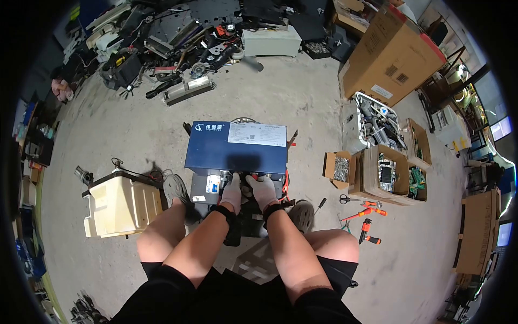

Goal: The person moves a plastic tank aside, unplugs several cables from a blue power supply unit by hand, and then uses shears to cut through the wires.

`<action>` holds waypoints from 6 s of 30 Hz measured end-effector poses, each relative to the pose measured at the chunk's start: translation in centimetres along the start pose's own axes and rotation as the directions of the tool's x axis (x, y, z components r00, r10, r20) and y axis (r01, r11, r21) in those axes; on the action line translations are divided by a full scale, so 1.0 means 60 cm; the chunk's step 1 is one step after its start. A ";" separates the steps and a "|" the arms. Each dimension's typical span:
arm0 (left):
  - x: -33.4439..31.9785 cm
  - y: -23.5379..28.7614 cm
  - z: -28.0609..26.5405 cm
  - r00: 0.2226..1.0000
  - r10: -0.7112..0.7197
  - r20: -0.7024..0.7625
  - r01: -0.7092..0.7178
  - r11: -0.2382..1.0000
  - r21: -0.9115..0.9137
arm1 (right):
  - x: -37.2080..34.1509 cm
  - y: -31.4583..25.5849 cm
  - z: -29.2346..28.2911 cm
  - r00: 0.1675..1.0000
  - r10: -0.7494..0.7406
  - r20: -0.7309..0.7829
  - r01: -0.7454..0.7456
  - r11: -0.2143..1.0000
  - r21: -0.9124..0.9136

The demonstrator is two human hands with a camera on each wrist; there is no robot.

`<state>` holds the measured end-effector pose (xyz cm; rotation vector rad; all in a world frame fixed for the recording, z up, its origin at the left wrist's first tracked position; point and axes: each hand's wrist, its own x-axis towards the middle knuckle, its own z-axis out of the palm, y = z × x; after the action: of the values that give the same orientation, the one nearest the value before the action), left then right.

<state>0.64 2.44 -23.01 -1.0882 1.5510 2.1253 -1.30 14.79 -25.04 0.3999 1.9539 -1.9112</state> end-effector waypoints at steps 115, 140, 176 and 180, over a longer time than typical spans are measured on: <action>0.040 -0.110 -0.032 0.948 0.297 0.118 -0.278 0.949 -0.149 | -0.018 0.046 0.000 0.996 0.033 0.077 -0.056 0.945 0.323; -0.027 -0.052 -0.017 0.990 0.069 0.126 -0.024 0.944 -0.328 | -0.069 -0.005 0.006 0.999 0.038 0.005 -0.038 0.993 0.109; -0.002 -0.046 -0.044 0.990 0.023 0.138 0.005 0.979 -0.205 | -0.074 -0.007 -0.013 0.985 -0.005 0.170 -0.050 0.948 0.314; -0.010 -0.042 -0.042 0.981 -0.043 0.191 0.104 0.941 -0.322 | -0.070 -0.021 -0.014 0.986 0.081 0.145 -0.115 0.962 0.247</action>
<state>3.61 1.21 -24.66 -0.9967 1.0798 2.4138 1.83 15.81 -22.01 0.4196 1.5795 -2.0735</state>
